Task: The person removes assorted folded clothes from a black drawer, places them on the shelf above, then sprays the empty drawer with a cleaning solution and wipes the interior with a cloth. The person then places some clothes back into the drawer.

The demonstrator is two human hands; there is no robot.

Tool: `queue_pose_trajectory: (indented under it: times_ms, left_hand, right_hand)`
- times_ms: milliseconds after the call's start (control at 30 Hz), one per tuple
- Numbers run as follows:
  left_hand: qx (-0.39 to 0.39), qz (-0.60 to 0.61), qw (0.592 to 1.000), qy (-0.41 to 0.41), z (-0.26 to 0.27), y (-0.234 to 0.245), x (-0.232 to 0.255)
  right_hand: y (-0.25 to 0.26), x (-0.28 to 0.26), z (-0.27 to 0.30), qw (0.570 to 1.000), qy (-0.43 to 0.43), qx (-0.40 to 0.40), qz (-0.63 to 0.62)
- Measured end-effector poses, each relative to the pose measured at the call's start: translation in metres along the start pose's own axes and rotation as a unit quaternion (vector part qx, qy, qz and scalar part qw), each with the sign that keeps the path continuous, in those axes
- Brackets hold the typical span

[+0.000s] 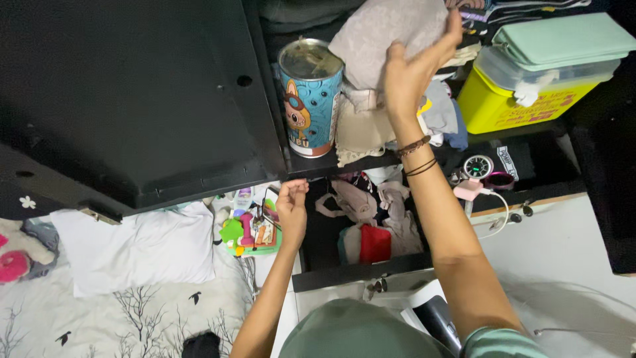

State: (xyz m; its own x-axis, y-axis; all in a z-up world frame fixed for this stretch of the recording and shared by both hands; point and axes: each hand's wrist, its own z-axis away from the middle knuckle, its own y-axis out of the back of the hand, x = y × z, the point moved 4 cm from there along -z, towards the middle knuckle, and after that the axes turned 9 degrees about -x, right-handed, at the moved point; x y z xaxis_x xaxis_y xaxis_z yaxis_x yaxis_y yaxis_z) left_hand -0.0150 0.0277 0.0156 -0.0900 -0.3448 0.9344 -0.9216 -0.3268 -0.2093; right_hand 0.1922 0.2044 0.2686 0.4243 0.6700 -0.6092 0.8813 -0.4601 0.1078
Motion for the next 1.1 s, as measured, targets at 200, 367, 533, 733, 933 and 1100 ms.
queue_pose_trajectory:
  times_ms: [200, 367, 533, 733, 933, 1100]
  left_hand:
    - [-0.018, -0.008, 1.0, -0.003, 0.001, 0.001, -0.001]
    - [-0.023, -0.016, 1.0, 0.01, 0.002, -0.001, -0.003]
    - [-0.023, -0.03, 0.999, -0.001, -0.002, -0.002, 0.0]
    - [-0.023, -0.009, 1.0, -0.005, 0.001, 0.0, -0.005]
    - [-0.023, -0.022, 1.0, -0.001, -0.001, 0.0, -0.007]
    - [-0.038, -0.001, 0.999, -0.007, 0.001, -0.001, -0.009]
  right_hand:
    - [-0.005, -0.019, -0.001, 0.93, 0.097, -0.178, 0.308]
    - [-0.02, -0.023, -0.011, 0.876, 0.068, -0.347, 0.327]
    - [0.02, -0.064, -0.001, 0.927, 0.229, -0.2, 0.22]
    - [0.027, -0.02, 0.17, 0.654, 0.02, -0.678, 0.335]
    - [0.003, 0.077, 0.252, 0.639, -0.067, -0.691, 0.331]
    - [0.007, 0.085, 0.263, 0.73, 0.027, -0.609, 0.31]
